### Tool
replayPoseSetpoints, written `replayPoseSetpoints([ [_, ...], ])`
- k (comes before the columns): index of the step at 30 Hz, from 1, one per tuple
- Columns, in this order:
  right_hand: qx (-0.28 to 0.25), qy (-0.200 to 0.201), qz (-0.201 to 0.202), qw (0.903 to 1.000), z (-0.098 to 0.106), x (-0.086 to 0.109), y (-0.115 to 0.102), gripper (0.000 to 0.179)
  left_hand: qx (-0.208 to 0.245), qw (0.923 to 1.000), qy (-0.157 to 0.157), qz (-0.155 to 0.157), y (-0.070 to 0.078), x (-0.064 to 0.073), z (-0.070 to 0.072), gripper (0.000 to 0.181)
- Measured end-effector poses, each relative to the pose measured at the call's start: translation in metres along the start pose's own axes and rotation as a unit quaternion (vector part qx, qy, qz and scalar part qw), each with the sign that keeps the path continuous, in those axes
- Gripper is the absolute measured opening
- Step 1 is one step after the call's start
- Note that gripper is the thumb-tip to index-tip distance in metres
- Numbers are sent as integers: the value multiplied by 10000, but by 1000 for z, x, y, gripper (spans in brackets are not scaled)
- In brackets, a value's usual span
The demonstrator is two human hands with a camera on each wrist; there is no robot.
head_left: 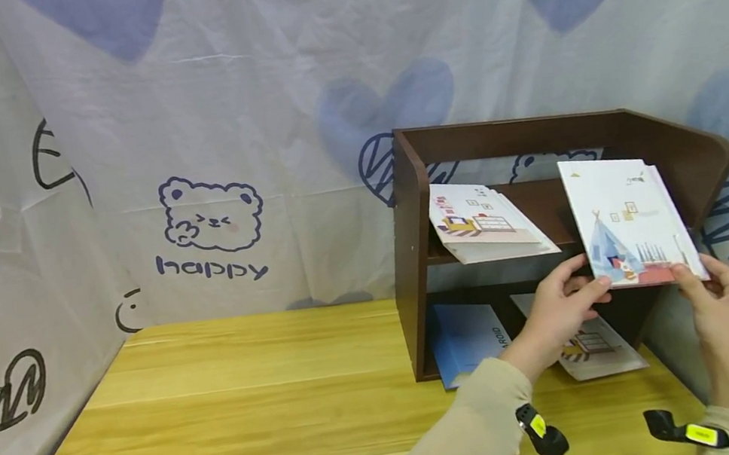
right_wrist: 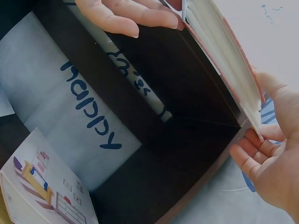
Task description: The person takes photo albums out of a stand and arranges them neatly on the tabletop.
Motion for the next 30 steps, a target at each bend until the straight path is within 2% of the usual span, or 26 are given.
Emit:
replayPoseSetpoints([
  [7, -266, 152, 239, 9992, -3, 4, 1, 52, -93, 9999, 9, -114, 1, 2, 3, 48],
  [17, 215, 378, 536, 9976, -5, 8, 4, 50, -257, 9994, 19, -245, 0, 4, 6, 48],
  [22, -89, 438, 726, 9964, -7, 10, 6, 48, -297, 9991, -84, -275, 0, 5, 8, 48],
  [30, -593, 367, 776, 9945, -12, 15, 12, 46, -393, 9985, -224, -322, 2, 8, 11, 48],
])
Point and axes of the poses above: each hand's wrist, its own x-axis away from the middle knuckle, its own z-axis out of the back of the hand, y = z × x, the point moved 5 cm from there along -x, towards the middle knuckle, and after that the axes turned 15 degrees about x, right-handed, at the moved point
